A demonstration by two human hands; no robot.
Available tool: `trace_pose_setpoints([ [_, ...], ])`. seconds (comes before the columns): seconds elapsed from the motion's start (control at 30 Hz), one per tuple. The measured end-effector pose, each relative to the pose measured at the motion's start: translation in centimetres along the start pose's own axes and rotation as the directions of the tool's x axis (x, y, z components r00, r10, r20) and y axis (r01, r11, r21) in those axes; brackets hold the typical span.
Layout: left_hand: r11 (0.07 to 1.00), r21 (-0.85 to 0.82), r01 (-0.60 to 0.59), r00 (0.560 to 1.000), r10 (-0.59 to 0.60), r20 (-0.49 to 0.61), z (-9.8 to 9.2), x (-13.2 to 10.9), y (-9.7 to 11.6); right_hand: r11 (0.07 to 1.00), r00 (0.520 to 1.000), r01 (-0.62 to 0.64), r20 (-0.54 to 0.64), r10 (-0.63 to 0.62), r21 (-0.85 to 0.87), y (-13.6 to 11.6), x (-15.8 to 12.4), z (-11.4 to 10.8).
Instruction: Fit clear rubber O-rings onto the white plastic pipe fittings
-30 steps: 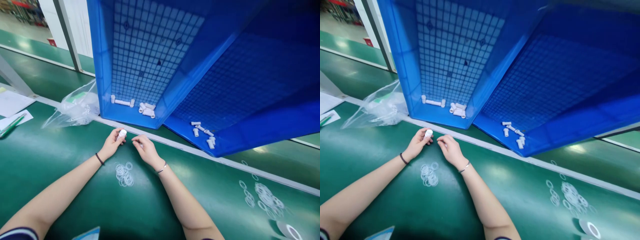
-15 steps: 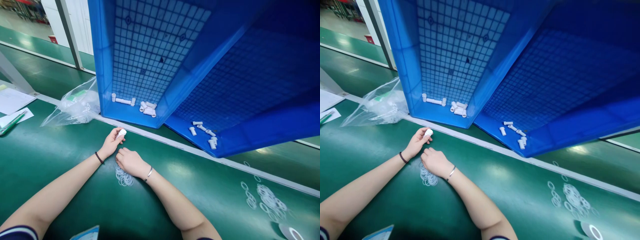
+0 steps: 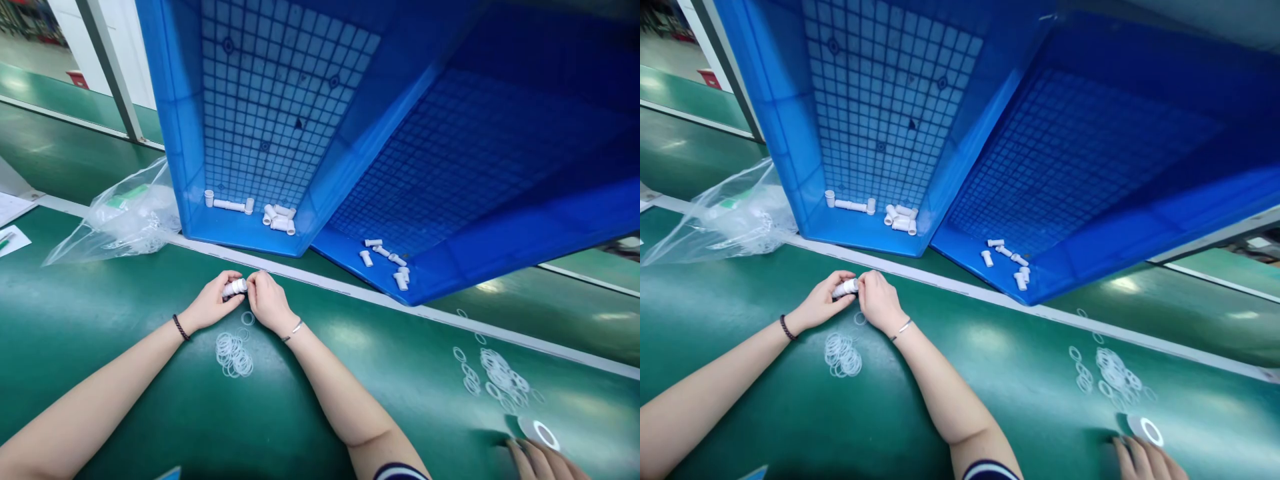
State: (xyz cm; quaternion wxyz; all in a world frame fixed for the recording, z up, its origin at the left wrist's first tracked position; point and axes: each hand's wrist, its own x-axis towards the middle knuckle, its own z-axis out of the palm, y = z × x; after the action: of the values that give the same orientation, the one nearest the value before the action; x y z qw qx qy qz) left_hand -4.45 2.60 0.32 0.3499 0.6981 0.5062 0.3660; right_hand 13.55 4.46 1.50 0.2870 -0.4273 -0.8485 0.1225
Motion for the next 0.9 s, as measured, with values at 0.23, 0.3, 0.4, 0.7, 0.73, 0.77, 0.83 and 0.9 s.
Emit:
trace_pose_setpoints([
  [0.23,0.998,0.056,0.003,0.999,-0.006,0.049,0.0,-0.1,0.5,1.000,0.998,0.027,0.063,-0.027,0.003,0.1,0.0,0.2],
  [0.3,0.995,0.096,-0.022,0.996,0.014,0.088,-0.2,-0.2,0.7,0.999,0.996,0.040,0.084,-0.040,0.010,0.2,0.0,0.1],
  [0.4,0.988,0.145,-0.060,0.991,0.041,0.130,-0.3,-0.3,0.9,0.995,0.994,0.020,0.103,-0.030,0.096,0.5,0.1,0.2],
  [0.7,0.944,-0.325,0.055,0.997,-0.067,-0.026,0.8,-0.5,0.9,0.487,0.902,-0.430,0.347,0.256,0.760,0.7,0.6,1.0],
  [0.73,0.915,-0.396,0.073,0.996,-0.088,-0.021,1.0,-0.5,0.9,0.454,0.904,-0.423,0.335,0.264,0.784,0.6,0.5,1.1],
  [0.77,0.882,-0.461,0.098,0.993,-0.117,-0.013,1.1,-0.5,1.0,0.442,0.909,-0.409,0.317,0.270,0.798,0.6,0.5,1.3],
  [0.83,0.797,-0.583,0.157,0.982,-0.188,0.008,1.5,-0.5,1.2,0.465,0.920,-0.380,0.274,0.280,0.800,0.5,0.3,1.5],
  [0.9,0.680,-0.704,0.204,0.966,-0.258,0.031,1.7,-0.6,1.6,0.516,0.930,-0.354,0.237,0.280,0.780,0.4,0.2,1.6],
])
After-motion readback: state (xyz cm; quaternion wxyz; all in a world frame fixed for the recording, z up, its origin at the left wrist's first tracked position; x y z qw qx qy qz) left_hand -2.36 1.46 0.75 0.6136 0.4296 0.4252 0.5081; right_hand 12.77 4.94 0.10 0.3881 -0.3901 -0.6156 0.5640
